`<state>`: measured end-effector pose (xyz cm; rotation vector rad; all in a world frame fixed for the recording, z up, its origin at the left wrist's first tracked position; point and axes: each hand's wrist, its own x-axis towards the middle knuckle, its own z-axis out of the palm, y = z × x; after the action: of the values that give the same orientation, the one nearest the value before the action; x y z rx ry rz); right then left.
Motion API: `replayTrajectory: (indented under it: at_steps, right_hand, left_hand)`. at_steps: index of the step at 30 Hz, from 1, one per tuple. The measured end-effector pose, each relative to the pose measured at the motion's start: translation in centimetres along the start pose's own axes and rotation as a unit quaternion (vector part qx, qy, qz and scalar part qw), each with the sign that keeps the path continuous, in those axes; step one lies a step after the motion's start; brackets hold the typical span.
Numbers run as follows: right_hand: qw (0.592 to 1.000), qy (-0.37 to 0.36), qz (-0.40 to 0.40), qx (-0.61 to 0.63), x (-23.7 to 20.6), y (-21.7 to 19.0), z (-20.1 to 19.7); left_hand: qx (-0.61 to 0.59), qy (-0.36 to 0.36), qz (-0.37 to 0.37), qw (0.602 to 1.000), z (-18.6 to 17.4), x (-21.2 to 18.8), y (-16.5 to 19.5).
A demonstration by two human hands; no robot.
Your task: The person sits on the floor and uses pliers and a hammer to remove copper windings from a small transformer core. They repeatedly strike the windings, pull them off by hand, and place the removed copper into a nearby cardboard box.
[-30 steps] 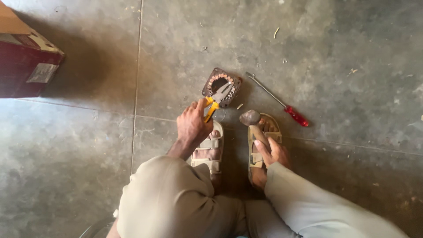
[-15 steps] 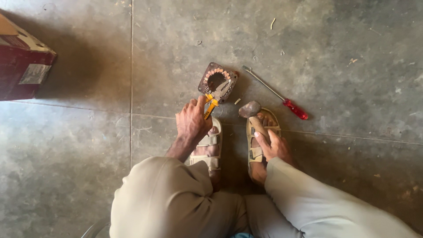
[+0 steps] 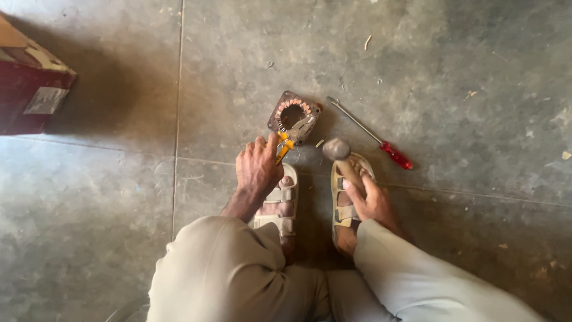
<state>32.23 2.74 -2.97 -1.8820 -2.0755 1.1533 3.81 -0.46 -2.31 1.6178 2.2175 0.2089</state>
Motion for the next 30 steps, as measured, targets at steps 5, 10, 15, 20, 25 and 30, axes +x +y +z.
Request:
replayTrajectory:
  at_steps: [5,10,15,20,25,30]
  right_hand:
    - [0.998,0.006,-0.053,0.017,1.7,-5.9,-5.6]
    - [0.963,0.109,-0.232,0.077,2.9,-8.4,-6.4]
    - [0.997,-0.041,-0.06,-0.027,4.8,-8.0,-3.7]
    - [0.998,-0.008,-0.064,-0.004,4.3,-7.1,-4.6]
    - [0.982,0.042,-0.181,0.044,3.2,-7.1,-4.7]
    - [0.987,-0.004,-0.129,-0.097,4.6,-8.2,-3.9]
  left_hand:
    - [0.025,-0.025,0.001,0.999,0.1,0.2,0.0]
    - [0.038,-0.007,0.003,0.999,0.9,0.4,0.0]
    - [0.048,0.0,0.006,0.999,1.0,0.6,-0.2]
    - [0.054,0.015,0.01,0.998,1.3,0.9,-0.3]
    - [0.064,-0.01,0.014,0.998,1.8,0.9,-0.3]
    - [0.071,0.012,0.014,0.997,1.8,1.3,-0.2]
